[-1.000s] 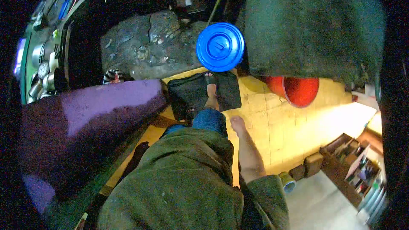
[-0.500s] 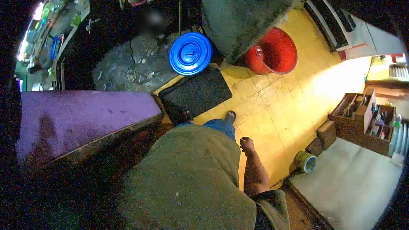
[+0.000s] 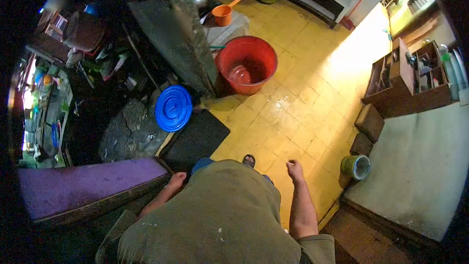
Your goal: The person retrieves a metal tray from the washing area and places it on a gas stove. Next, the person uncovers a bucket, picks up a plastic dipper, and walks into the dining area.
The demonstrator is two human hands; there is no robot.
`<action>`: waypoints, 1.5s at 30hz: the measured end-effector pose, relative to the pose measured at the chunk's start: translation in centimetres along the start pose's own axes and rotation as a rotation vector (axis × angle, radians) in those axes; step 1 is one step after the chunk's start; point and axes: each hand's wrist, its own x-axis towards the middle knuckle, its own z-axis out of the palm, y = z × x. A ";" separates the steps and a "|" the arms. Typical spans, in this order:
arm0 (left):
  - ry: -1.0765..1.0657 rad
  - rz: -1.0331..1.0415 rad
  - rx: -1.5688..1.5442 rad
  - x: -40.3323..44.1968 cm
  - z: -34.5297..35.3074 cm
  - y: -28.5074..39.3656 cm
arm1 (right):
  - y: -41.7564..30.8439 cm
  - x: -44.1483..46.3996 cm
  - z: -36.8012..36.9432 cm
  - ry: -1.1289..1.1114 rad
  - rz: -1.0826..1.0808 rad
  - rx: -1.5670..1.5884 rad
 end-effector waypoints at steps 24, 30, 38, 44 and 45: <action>-0.244 0.102 0.282 37.9 -3.4 38.2 | -6.2 12.8 -19.0 0.201 0.537 0.421; -0.014 0.450 0.309 45.7 -2.9 60.3 | 0.3 17.7 -20.5 -0.026 0.697 0.593; -0.065 0.334 0.177 49.8 6.3 66.7 | -10.6 36.4 -36.3 0.303 0.004 0.457; -0.566 0.214 0.799 48.9 10.3 69.7 | -47.1 27.6 -67.0 0.839 -1.399 0.448; -0.507 0.170 0.754 48.8 10.6 71.0 | -47.6 24.2 -70.2 1.228 -1.579 0.060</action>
